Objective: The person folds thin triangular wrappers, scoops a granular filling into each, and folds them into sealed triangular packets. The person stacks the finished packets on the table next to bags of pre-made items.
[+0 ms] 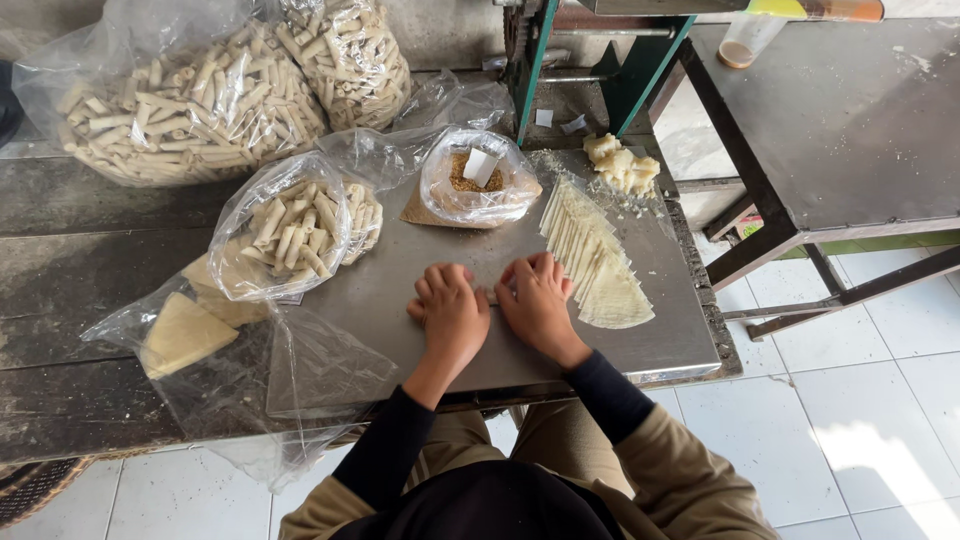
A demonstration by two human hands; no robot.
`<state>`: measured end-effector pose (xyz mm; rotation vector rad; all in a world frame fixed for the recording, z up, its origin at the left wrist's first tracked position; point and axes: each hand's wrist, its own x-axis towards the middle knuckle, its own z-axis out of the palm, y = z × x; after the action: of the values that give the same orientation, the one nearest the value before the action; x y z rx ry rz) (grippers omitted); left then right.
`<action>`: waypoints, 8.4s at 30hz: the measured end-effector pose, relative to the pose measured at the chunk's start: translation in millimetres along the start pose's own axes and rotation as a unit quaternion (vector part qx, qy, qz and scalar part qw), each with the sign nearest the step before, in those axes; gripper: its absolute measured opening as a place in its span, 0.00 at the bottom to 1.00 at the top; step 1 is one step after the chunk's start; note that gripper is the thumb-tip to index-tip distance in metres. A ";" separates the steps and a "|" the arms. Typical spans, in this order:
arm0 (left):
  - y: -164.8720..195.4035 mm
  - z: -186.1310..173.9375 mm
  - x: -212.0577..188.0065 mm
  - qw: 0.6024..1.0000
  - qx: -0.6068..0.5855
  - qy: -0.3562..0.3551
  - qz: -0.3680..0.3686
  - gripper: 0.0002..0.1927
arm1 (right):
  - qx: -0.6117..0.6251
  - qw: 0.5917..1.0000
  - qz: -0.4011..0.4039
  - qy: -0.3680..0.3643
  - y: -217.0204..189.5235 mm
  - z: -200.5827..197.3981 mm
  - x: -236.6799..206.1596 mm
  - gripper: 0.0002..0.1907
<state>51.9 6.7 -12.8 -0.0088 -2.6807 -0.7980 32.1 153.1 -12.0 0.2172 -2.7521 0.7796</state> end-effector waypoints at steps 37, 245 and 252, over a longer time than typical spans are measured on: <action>-30.3 -91.6 50.9 0.953 0.204 0.222 -0.033 0.34 | -0.018 0.999 -0.015 0.040 80.0 -110.9 -62.8 0.09; 8.2 -36.9 -30.6 0.975 -0.176 -0.018 0.131 0.04 | -0.014 0.998 -0.068 0.001 -7.3 -72.1 -19.8 0.13; 8.1 -37.5 -29.2 0.973 -0.134 -0.050 0.179 0.11 | 0.013 1.000 -0.020 0.018 6.3 -54.3 -48.2 0.07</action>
<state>92.3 -3.7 11.3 -0.5941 -2.5270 -1.0492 88.5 190.6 14.9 0.2610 -2.6959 0.8004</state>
